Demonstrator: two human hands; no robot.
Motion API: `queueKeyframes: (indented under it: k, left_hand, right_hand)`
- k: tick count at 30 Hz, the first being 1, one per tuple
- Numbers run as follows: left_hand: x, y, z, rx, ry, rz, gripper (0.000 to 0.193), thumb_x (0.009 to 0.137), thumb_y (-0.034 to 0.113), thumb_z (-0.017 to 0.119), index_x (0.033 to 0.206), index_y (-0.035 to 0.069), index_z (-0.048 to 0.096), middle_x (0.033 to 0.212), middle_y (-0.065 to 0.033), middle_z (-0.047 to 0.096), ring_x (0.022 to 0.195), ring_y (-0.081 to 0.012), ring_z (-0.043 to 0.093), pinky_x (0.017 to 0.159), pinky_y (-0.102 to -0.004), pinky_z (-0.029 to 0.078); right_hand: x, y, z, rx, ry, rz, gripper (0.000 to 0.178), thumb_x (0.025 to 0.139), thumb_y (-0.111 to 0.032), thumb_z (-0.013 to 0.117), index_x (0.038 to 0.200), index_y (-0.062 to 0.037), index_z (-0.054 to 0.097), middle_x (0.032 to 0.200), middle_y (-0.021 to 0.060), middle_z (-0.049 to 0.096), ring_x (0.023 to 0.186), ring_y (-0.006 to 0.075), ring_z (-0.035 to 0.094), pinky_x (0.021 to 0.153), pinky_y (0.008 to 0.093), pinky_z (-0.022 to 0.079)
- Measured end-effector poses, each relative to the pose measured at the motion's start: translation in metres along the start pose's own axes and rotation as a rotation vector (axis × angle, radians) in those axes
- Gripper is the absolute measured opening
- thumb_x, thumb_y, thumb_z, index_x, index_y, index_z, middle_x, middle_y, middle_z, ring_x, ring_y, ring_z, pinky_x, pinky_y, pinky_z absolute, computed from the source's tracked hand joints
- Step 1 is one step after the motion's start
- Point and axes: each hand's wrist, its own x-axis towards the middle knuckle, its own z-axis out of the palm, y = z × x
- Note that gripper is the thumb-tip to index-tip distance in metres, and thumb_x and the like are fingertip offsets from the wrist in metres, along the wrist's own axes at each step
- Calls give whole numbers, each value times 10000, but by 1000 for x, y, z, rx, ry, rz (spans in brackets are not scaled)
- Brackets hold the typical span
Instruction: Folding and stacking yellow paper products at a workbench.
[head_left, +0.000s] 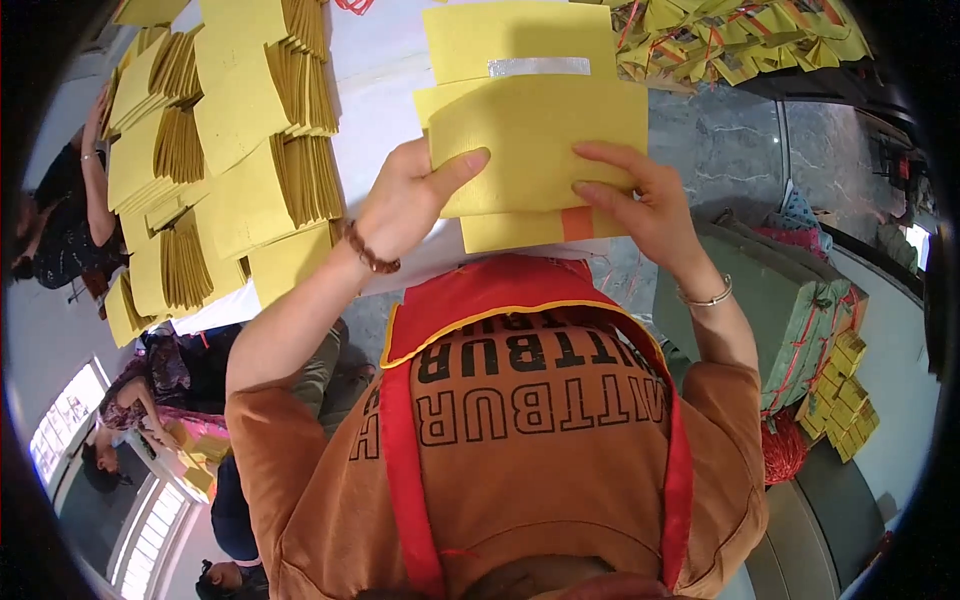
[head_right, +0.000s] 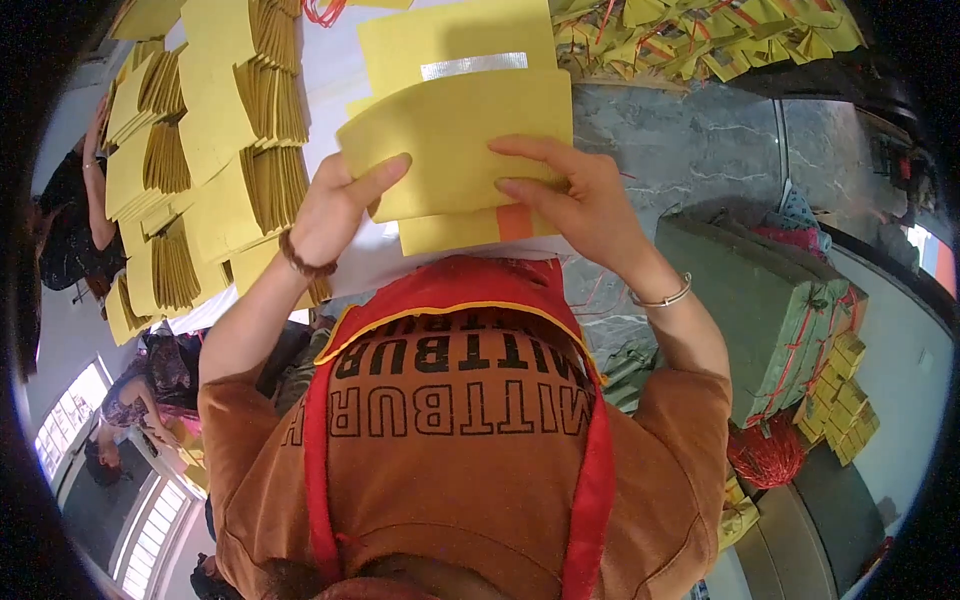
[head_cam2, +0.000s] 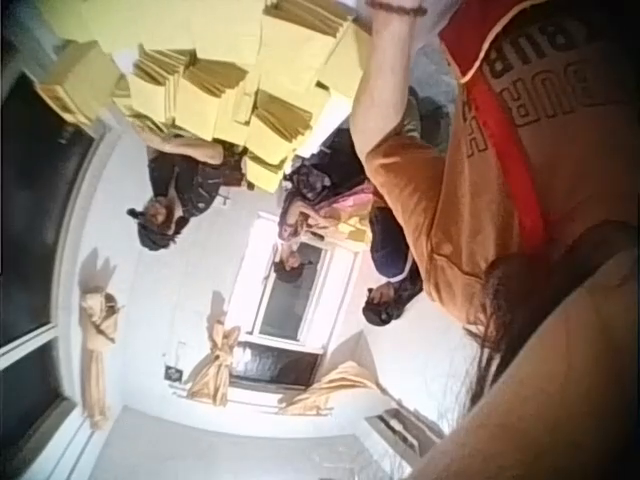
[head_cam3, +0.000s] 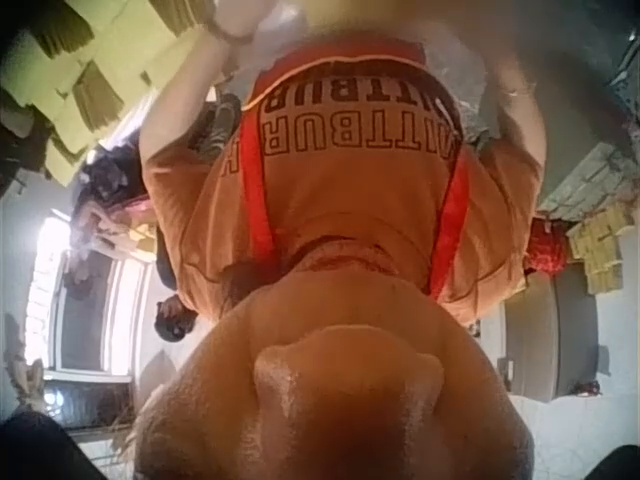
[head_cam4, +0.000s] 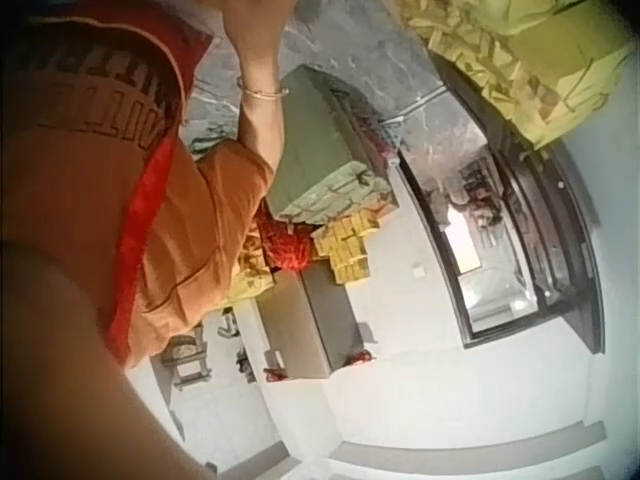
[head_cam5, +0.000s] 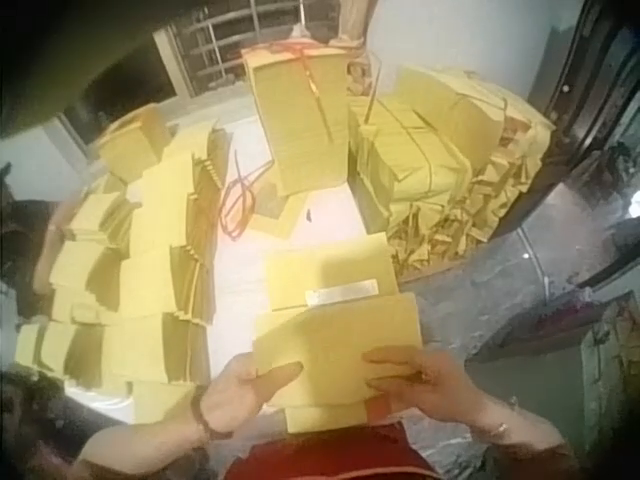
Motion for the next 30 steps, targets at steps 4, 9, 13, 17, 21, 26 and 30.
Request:
queueKeyframes:
  k: [4,9,13,17,21,26,30]
  left_hand:
    - [-20,-15,6,94,125,133,295,909,188,553,1101,-34,580,981,-79,651,836,-176,612,755,-278,471]
    - [-26,-30,9,478,148,729,257,814,146,619,1022,-4,606,932,-130,640,788,-231,620,683,-296,475]
    - [-28,-41,9,837,76,1131,278,717,140,653,956,1,623,987,-165,637,819,-274,626,685,-335,477]
    - [-26,-43,7,848,85,1148,270,723,136,642,956,-1,623,987,-167,638,819,-278,626,686,-335,475]
    - [-26,-41,9,665,71,998,262,761,147,645,976,2,611,931,-154,646,764,-276,621,671,-327,471]
    - [-37,-22,17,393,239,213,268,876,168,568,1075,-11,573,818,-156,642,706,-248,620,668,-316,482]
    - [-14,-14,10,160,230,79,330,932,238,518,1126,-25,565,864,-135,668,787,-103,590,719,-277,474]
  right_hand:
    - [4,8,20,197,309,-244,567,826,-63,642,1346,-133,427,1153,114,603,1031,185,581,851,304,472]
    - [-2,17,0,541,18,-234,486,832,-122,634,1297,-100,493,1144,69,615,1127,199,512,905,333,424]
    - [7,18,-6,-211,-261,-386,485,786,-273,616,1252,-155,549,1188,9,603,1055,224,500,946,355,344]
    - [10,18,-6,-474,-285,-580,495,762,-255,614,1246,-171,550,1203,-25,590,1062,222,493,940,360,341]
    - [8,4,-10,-538,-319,-488,484,784,-242,615,1255,-162,537,1212,-12,581,1069,227,489,951,363,326]
    - [7,16,-9,-193,-238,-251,466,847,-200,615,1291,-143,488,1190,56,576,1038,190,528,869,358,411]
    - [9,-4,23,549,374,-100,410,854,-123,629,1248,-95,521,1131,98,581,951,149,578,750,309,474]
